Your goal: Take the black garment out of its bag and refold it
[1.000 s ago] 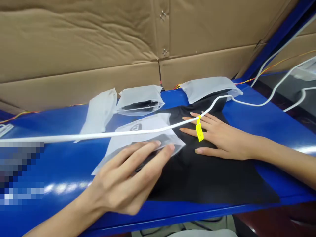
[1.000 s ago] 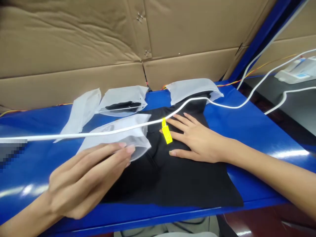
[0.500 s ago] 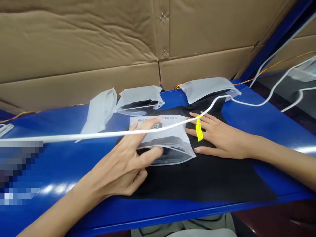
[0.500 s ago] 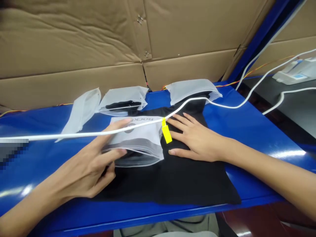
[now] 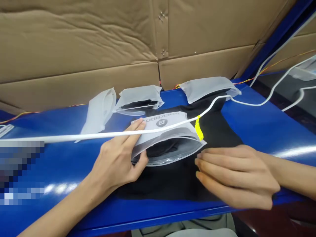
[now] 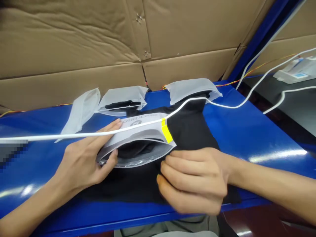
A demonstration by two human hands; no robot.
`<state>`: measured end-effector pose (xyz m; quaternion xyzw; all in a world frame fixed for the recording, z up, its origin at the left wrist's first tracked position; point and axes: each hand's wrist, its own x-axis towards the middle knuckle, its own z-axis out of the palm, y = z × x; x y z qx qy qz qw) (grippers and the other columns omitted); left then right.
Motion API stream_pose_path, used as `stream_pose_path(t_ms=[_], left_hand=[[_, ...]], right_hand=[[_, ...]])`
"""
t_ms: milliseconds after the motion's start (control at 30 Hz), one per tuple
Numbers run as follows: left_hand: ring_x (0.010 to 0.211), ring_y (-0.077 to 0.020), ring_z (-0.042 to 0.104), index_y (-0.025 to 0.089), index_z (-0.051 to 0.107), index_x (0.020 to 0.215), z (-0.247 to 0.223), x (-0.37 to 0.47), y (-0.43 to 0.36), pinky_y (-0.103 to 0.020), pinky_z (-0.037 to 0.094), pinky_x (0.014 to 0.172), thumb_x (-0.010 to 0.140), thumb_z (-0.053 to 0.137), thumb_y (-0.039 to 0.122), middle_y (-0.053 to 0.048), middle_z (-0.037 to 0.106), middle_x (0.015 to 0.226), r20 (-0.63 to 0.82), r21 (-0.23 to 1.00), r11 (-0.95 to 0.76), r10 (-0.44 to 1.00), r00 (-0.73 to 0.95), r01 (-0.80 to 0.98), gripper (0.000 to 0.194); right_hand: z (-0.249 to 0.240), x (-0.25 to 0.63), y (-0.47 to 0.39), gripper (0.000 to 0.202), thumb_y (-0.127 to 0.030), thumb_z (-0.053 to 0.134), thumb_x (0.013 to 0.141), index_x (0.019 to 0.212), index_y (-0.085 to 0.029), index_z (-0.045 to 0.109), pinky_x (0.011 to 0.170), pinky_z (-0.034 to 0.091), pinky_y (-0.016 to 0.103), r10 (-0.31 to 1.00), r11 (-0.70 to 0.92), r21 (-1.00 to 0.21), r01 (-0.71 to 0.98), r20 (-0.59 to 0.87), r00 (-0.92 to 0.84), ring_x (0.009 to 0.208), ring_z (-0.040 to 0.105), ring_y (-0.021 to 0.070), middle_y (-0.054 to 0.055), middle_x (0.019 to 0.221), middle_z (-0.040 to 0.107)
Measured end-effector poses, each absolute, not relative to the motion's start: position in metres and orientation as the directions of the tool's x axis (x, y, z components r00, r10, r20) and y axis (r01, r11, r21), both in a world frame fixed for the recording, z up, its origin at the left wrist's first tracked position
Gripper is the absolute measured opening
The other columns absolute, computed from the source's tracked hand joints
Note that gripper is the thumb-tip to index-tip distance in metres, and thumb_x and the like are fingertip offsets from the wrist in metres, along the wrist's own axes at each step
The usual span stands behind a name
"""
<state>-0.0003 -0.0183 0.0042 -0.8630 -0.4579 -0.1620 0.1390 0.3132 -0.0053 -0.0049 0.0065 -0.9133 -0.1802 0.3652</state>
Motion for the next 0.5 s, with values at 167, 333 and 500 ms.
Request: stream_pose_path(t_ms=[167, 333, 500], left_hand=[[0.143, -0.0329, 0.060, 0.015, 0.041, 0.160, 0.003, 0.002, -0.018, -0.039, 0.060, 0.109, 0.100, 0.054, 0.032, -0.019, 0.056, 0.160, 0.406, -0.014, -0.669, 0.676, 0.615, 0.743, 0.063], [0.148, -0.0346, 0.055, 0.011, 0.047, 0.156, 0.003, -0.001, -0.015, -0.040, 0.058, 0.112, 0.101, 0.054, 0.036, -0.022, 0.060, 0.155, 0.370, 0.009, -0.767, 0.598, 0.711, 0.641, 0.061], [0.146, -0.0422, 0.052, 0.014, 0.050, 0.154, 0.008, -0.007, -0.005, -0.060, 0.051, 0.116, 0.106, 0.043, 0.048, -0.022, 0.060, 0.151, 0.390, -0.019, -0.753, 0.600, 0.698, 0.658, 0.060]], right_hand=[[-0.005, 0.308, -0.008, 0.026, -0.011, 0.059, 0.100, 0.119, -0.004, 0.076, 0.108, 0.062, 0.036, -0.074, 0.916, 0.374, 0.145, 0.513, -0.855, 0.124, 0.073, 0.0270, 0.017, 0.126, 0.078], [-0.023, 0.309, -0.001, 0.036, -0.025, 0.054, 0.108, 0.131, 0.000, 0.068, 0.086, 0.067, 0.040, 0.155, 0.861, 0.331, 0.386, 0.551, -0.820, 0.105, 0.077, 0.0287, 0.021, 0.116, 0.079], [-0.032, 0.309, 0.001, 0.034, -0.021, 0.059, 0.105, 0.134, -0.005, 0.063, 0.094, 0.064, 0.046, 0.226, 0.849, 0.256, 0.462, 0.615, -0.756, 0.111, 0.074, 0.0307, 0.019, 0.117, 0.078]])
